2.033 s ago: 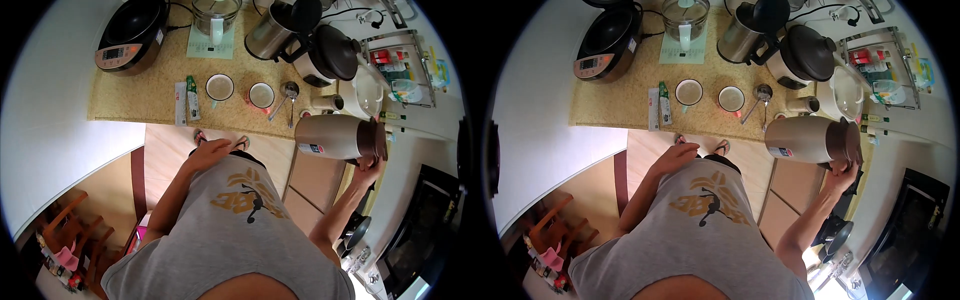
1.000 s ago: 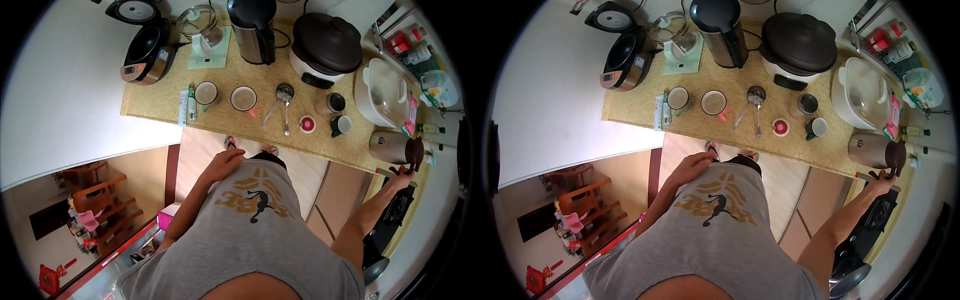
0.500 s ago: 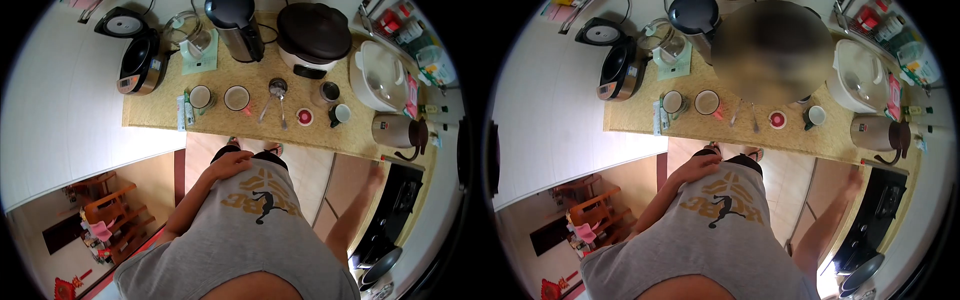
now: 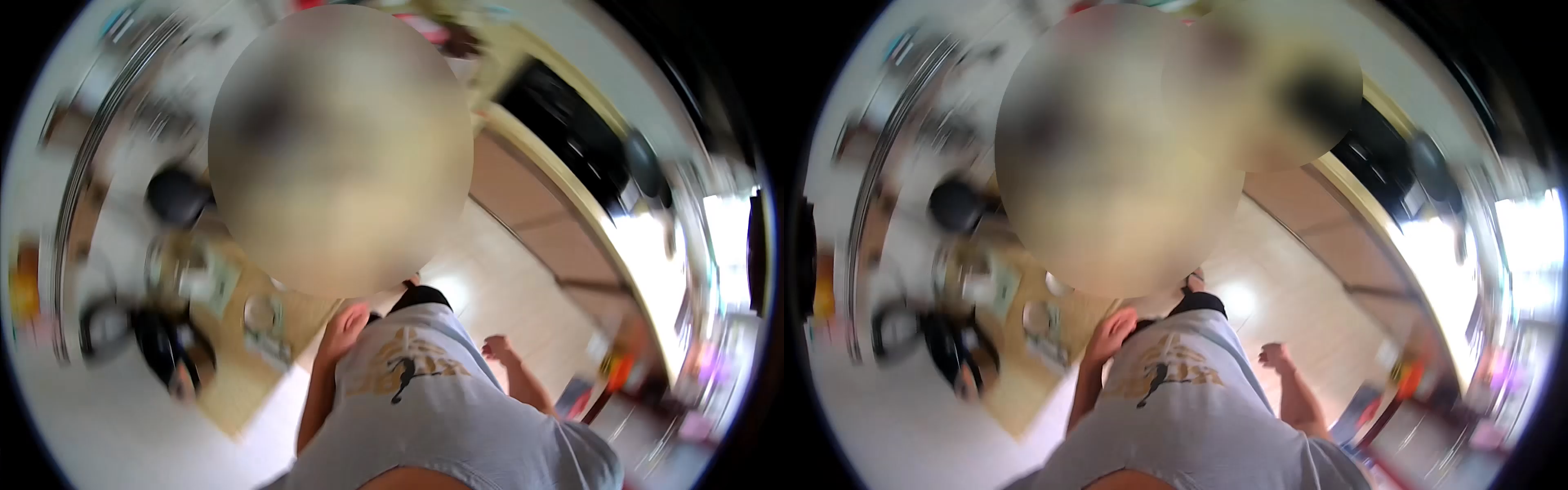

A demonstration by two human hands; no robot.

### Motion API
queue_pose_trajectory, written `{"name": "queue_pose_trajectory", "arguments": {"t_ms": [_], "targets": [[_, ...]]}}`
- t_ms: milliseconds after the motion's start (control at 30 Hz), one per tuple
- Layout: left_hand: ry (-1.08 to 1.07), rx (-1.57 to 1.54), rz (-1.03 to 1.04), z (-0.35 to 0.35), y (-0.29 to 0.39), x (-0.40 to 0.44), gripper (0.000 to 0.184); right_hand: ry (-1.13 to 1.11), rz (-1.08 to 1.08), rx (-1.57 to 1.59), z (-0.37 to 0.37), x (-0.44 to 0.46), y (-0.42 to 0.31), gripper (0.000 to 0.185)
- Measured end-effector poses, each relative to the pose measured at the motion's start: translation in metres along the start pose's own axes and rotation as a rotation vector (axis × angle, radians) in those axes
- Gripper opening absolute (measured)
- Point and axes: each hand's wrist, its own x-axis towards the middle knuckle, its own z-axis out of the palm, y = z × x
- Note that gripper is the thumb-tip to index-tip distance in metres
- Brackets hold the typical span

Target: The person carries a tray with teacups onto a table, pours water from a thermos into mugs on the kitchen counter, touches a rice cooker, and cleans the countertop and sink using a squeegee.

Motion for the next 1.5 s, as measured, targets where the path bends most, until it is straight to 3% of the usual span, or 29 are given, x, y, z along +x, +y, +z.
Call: {"name": "queue_pose_trajectory", "arguments": {"t_ms": [33, 67, 100, 200, 333, 567, 733, 867, 1000, 1067, 1167, 1333, 1433, 1500], "targets": [[-0.026, 0.041, -0.071, -0.003, -0.005, -0.001, 0.038, -0.056, -0.409, -0.152, -0.005, 0.014, 0.038, 0.022], [-0.08, 0.001, -0.091, -0.006, -0.018, -0.003, 0.039, 0.047, -0.256, 0.121, 0.003, -0.021, 0.035, 0.02], [-0.157, 0.114, -0.103, -0.009, -0.023, -0.003, 0.043, 0.132, -0.2, 0.17, 0.015, -0.076, 0.016, 0.021], [-0.357, 0.165, -0.308, 0.007, -0.031, -0.014, 0.056, 0.218, -0.335, 0.348, 0.034, -0.145, 0.045, 0.027], [-0.437, 0.248, -0.38, 0.03, -0.04, -0.028, 0.056, 0.214, -0.268, 0.164, 0.055, -0.183, 0.115, 0.027], [-0.489, 0.433, -0.24, 0.09, -0.04, -0.039, 0.052, 0.24, 0.125, 0.398, 0.074, -0.176, 0.285, 0.026], [-0.577, 0.514, -0.301, 0.144, -0.059, -0.04, 0.05, 0.256, 0.119, 0.558, 0.051, -0.159, 0.323, 0.024], [-0.637, 0.646, -0.359, 0.234, -0.072, -0.045, 0.049, 0.29, -0.048, 0.713, 0.005, -0.138, 0.335, 0.021], [-0.707, 0.757, -0.344, 0.378, -0.087, -0.049, 0.043, 0.391, -0.161, 0.895, -0.057, -0.122, 0.382, 0.021], [-0.76, 0.744, -0.315, 0.443, -0.101, -0.052, 0.04, 0.521, -0.087, 1.072, -0.094, -0.142, 0.41, 0.021], [-0.924, 0.792, -0.31, 0.534, -0.118, -0.05, 0.035, 0.556, 0.025, 1.326, -0.088, -0.135, 0.477, 0.022], [-1.082, 0.908, -0.335, 0.645, -0.143, -0.073, 0.032, 0.647, 0.384, 1.597, -0.043, -0.144, 0.571, 0.019], [-1.142, 0.994, -0.368, 0.689, -0.165, -0.065, 0.033, 0.569, 0.624, 1.7, -0.013, -0.136, 0.588, 0.016], [-1.189, 1.05, -0.418, 0.719, -0.179, -0.056, 0.033, 0.555, 0.644, 1.75, 0.007, -0.128, 0.574, 0.014]]}}
